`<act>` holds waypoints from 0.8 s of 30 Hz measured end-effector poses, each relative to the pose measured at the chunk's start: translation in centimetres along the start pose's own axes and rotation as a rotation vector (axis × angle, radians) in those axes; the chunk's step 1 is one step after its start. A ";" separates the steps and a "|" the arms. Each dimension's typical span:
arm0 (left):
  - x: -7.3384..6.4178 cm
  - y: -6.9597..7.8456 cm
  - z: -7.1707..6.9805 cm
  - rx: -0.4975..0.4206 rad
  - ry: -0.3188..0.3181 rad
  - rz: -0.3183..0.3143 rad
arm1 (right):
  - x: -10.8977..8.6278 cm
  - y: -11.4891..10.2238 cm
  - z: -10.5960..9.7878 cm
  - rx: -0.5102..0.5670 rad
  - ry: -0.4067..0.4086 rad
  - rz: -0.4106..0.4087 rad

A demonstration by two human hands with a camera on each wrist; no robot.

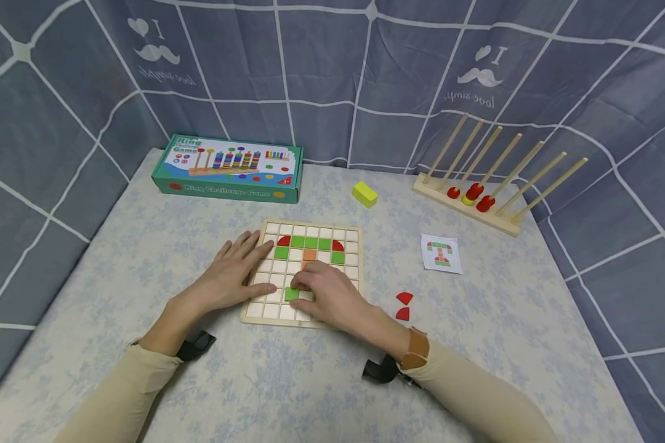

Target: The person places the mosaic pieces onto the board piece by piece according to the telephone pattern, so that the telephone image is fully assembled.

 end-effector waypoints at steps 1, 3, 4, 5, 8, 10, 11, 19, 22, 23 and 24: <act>0.0 0.0 0.0 0.000 -0.001 0.001 | -0.1 -0.2 0.0 -0.004 -0.003 -0.009; 0.0 0.0 0.0 -0.001 -0.003 0.002 | -0.4 -0.5 0.1 -0.019 -0.004 -0.025; 0.0 0.0 0.0 -0.001 -0.004 0.002 | -0.5 -0.6 0.1 -0.027 -0.001 -0.030; 0.0 0.0 0.0 0.000 -0.003 0.000 | -0.6 -0.8 0.1 -0.040 0.004 -0.034; 0.0 0.0 0.1 0.003 -0.002 -0.002 | -0.6 -1.0 0.1 -0.072 0.035 -0.035; 0.0 0.0 0.1 0.004 -0.001 -0.003 | -0.6 -1.0 0.1 -0.084 0.054 -0.032; 0.0 0.0 0.1 0.005 0.001 -0.003 | -0.6 -1.0 0.1 -0.086 0.059 -0.034; 0.0 -0.2 0.1 0.006 0.006 -0.006 | -1.3 -2.1 0.1 -0.134 -0.015 -0.175; 0.1 -0.2 0.1 0.004 0.007 -0.002 | -2.2 -2.2 0.1 -0.183 -0.053 -0.224; 0.0 -0.2 0.1 0.001 0.006 -0.001 | -2.5 -2.2 0.1 -0.192 -0.060 -0.235; 0.0 -0.2 0.1 0.002 0.005 0.001 | -2.9 -2.0 0.0 -0.194 -0.065 -0.238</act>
Point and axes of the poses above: each hand's wrist, its own x-axis towards the middle knuckle, its own z-axis out of the palm, y = z × x, the point moved 10 cm from there along x, towards the middle knuckle, and after that the axes turned 5 degrees about -x, right-handed, at the moved point
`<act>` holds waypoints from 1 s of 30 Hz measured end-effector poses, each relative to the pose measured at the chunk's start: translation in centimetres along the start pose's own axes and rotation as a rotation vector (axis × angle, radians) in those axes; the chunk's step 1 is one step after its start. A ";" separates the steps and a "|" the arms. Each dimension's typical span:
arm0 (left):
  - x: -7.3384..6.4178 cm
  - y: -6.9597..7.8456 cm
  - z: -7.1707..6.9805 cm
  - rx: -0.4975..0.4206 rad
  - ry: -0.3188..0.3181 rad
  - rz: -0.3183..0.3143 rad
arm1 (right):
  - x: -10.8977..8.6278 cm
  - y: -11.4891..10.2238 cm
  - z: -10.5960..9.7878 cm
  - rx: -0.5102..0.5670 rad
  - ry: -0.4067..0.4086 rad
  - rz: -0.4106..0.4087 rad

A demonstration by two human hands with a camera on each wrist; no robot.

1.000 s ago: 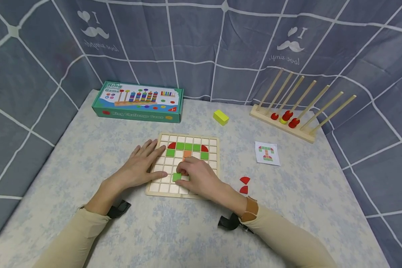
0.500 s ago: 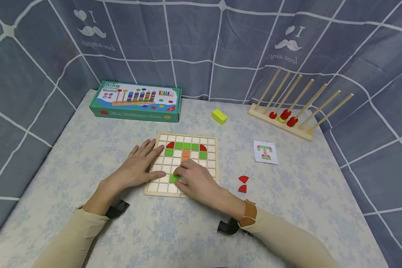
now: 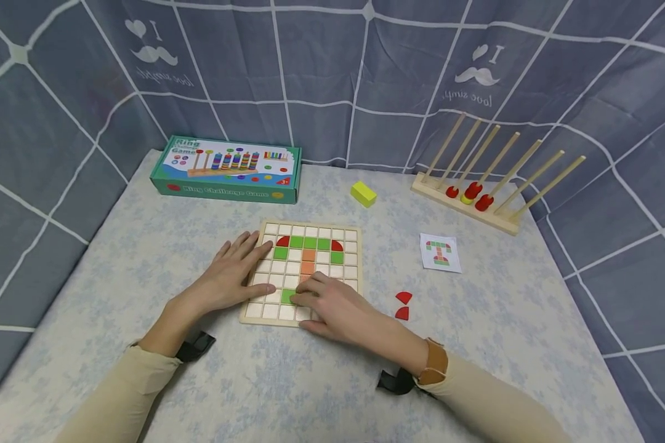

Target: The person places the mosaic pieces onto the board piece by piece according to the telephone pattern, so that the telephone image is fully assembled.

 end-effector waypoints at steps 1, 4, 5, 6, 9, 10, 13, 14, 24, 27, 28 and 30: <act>0.0 0.0 0.0 -0.001 -0.002 0.002 | -0.5 0.1 -0.1 0.005 0.000 0.000; -0.1 0.1 0.1 -0.001 -0.003 0.006 | -2.1 1.0 -0.4 0.073 0.019 0.026; -0.1 0.1 0.1 0.000 -0.002 0.008 | -2.7 1.4 -0.6 0.104 0.031 0.041; -0.1 0.1 0.1 0.000 -0.002 0.010 | -3.3 1.9 -0.8 0.133 0.041 0.059; -0.1 0.1 0.0 0.001 0.000 0.013 | -5.3 3.4 -1.6 0.199 0.065 0.120; -0.1 0.1 0.0 0.000 0.000 0.012 | -6.0 4.0 -1.8 0.209 0.068 0.144; -0.1 0.0 0.0 0.001 -0.003 0.013 | -7.9 5.5 -2.4 0.240 0.071 0.213; -0.1 0.0 0.0 0.001 -0.003 0.014 | -8.6 6.0 -2.5 0.253 0.072 0.235; -0.1 0.1 0.1 0.000 -0.002 0.013 | -13.5 8.1 -2.6 0.322 0.044 0.318; -0.1 0.1 0.2 -0.002 0.001 0.015 | -14.6 7.9 -2.4 0.291 0.023 0.318; -0.1 0.0 0.2 -0.002 0.001 0.014 | -14.9 7.8 -2.3 0.281 0.018 0.319; -0.1 0.0 0.1 -0.002 0.003 0.013 | -15.3 7.7 -2.2 0.255 0.016 0.312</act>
Point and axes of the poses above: each hand's wrist, its own x-axis towards the middle knuckle, its own z-axis out of the palm, y = z × x, the point moved 10 cm from there along x, towards the middle knuckle, and after that the axes turned 5 degrees about -x, right-handed, at the moved point
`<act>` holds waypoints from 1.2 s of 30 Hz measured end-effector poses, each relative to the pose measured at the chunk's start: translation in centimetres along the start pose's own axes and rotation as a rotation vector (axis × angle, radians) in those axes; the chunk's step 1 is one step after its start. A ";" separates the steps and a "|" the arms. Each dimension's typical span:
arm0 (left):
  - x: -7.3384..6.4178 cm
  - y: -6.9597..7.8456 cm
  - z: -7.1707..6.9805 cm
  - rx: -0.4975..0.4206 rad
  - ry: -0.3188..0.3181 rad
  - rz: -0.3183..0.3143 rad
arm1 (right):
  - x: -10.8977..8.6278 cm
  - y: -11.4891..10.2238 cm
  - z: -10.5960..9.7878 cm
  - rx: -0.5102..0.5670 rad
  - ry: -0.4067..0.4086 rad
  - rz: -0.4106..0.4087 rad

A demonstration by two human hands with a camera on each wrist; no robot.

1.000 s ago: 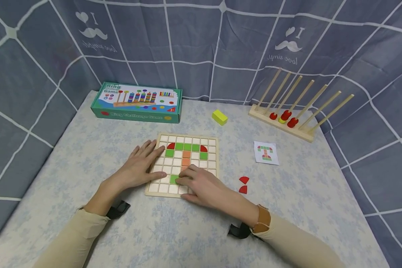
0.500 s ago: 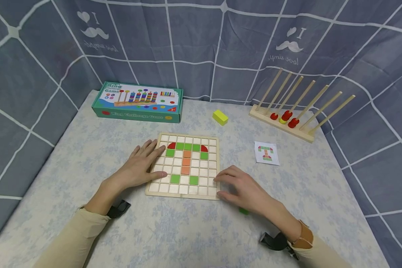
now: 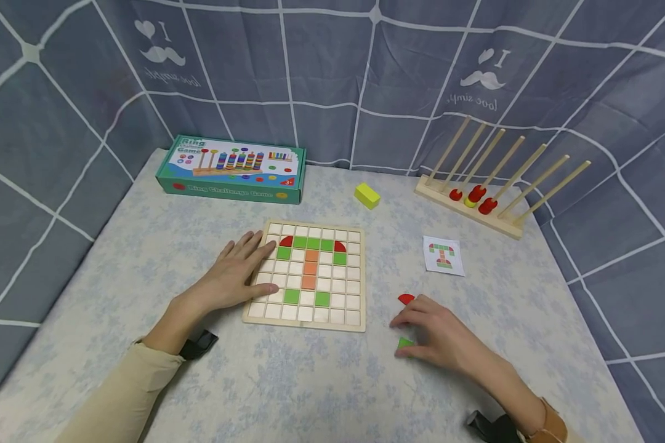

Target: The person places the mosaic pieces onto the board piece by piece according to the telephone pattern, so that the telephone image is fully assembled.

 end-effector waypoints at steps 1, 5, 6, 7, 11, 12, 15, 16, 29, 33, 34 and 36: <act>0.0 0.0 0.0 -0.001 0.000 -0.001 | -0.2 0.0 0.1 0.001 0.001 -0.002; 0.1 0.0 -0.1 -0.002 -0.001 -0.001 | -0.9 -0.1 0.2 0.001 0.014 -0.025; 0.1 0.0 -0.1 -0.003 -0.001 -0.001 | -1.0 -0.2 0.3 0.002 0.016 -0.031; 0.1 0.0 -0.1 -0.004 -0.001 -0.002 | -1.1 -0.3 0.3 -0.005 0.015 -0.039; 0.1 0.0 0.0 -0.008 0.000 -0.001 | -1.0 -0.8 0.4 -0.038 0.003 -0.069; 0.1 0.0 0.1 -0.010 -0.002 -0.002 | -0.9 -0.9 0.4 -0.035 -0.003 -0.069; 0.1 0.0 0.1 -0.014 -0.008 -0.003 | -0.2 -1.3 0.3 -0.014 0.000 -0.063; 0.1 0.0 0.2 -0.013 -0.009 -0.005 | 0.3 -1.4 0.2 -0.007 0.009 -0.057; 0.2 0.0 -0.2 -0.007 -0.007 -0.015 | 9.9 -5.5 0.5 0.066 0.151 -0.063; 0.2 0.1 -0.1 -0.002 -0.004 -0.014 | 12.6 -6.5 2.2 0.079 0.104 -0.045; 0.2 0.0 -0.1 0.000 -0.004 -0.013 | 13.2 -6.7 2.5 0.078 0.093 -0.039; 0.2 0.1 -0.2 0.004 -0.002 -0.010 | 13.9 -7.1 3.0 0.087 0.082 -0.036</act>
Point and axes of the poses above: each hand's wrist, its own x-axis towards the middle knuckle, its own z-axis out of the palm, y = z × x, the point moved 10 cm from there along x, towards the middle knuckle, and after that the axes turned 5 degrees about -x, right-handed, at the moved point
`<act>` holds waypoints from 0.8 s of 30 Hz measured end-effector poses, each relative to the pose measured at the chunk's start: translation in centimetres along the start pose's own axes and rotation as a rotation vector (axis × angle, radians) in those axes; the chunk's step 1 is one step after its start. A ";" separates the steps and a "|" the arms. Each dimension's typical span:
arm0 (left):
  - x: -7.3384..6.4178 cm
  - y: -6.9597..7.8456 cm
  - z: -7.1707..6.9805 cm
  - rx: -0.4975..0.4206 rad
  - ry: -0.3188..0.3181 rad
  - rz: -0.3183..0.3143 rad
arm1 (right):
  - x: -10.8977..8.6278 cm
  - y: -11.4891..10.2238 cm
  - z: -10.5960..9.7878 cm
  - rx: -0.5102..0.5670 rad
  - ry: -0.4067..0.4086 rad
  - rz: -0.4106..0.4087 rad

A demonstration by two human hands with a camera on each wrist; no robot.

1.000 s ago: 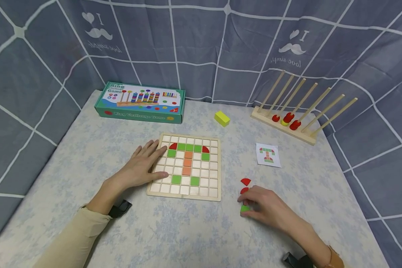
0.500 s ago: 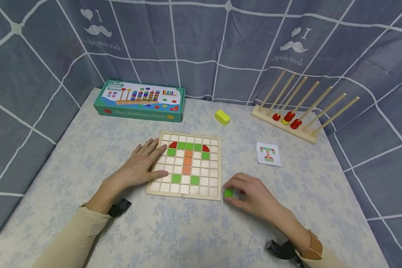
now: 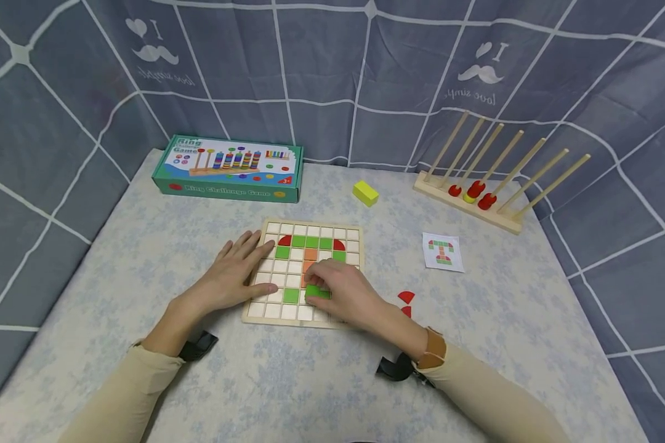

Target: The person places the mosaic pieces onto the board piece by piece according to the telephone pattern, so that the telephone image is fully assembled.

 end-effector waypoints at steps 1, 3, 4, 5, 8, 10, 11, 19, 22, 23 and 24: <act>0.0 0.0 0.0 0.000 0.000 0.001 | 0.2 -0.1 0.3 0.004 -0.007 0.003; 0.0 0.0 0.1 -0.004 -0.002 0.000 | 0.4 -0.1 0.7 0.021 -0.021 0.011; 0.0 0.0 0.1 -0.005 -0.004 0.001 | 0.4 -0.1 0.8 0.030 -0.026 0.012; 0.0 0.0 0.1 -0.006 -0.005 0.000 | 0.4 -0.1 0.9 0.034 -0.030 0.012; 0.0 0.0 0.1 -0.005 -0.008 -0.003 | 0.1 -0.2 1.0 0.019 -0.034 -0.002; 0.0 -0.1 0.0 0.002 -0.006 -0.004 | -0.1 -0.5 1.0 -0.023 -0.029 -0.033; 0.0 -0.1 -0.1 0.006 -0.004 -0.004 | -0.2 -0.7 1.0 -0.046 -0.022 -0.053; 0.1 -0.2 0.0 0.007 -0.002 0.005 | -1.4 -1.8 0.8 -0.136 -0.005 -0.142; 0.1 -0.2 0.1 0.009 0.000 0.006 | -1.9 -1.5 0.4 -0.072 -0.034 -0.104; 0.1 -0.1 0.1 0.010 0.000 0.005 | -2.2 -1.2 0.2 -0.053 -0.038 -0.083; 0.1 -0.1 0.1 0.009 0.000 0.004 | -2.4 -0.9 -0.2 -0.036 -0.034 -0.061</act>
Point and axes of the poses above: each hand's wrist, its own x-axis towards the middle knuckle, its own z-axis out of the palm, y = z × x, the point moved 10 cm from there along x, towards the middle knuckle, and after that the axes turned 5 degrees about -x, right-handed, at the moved point
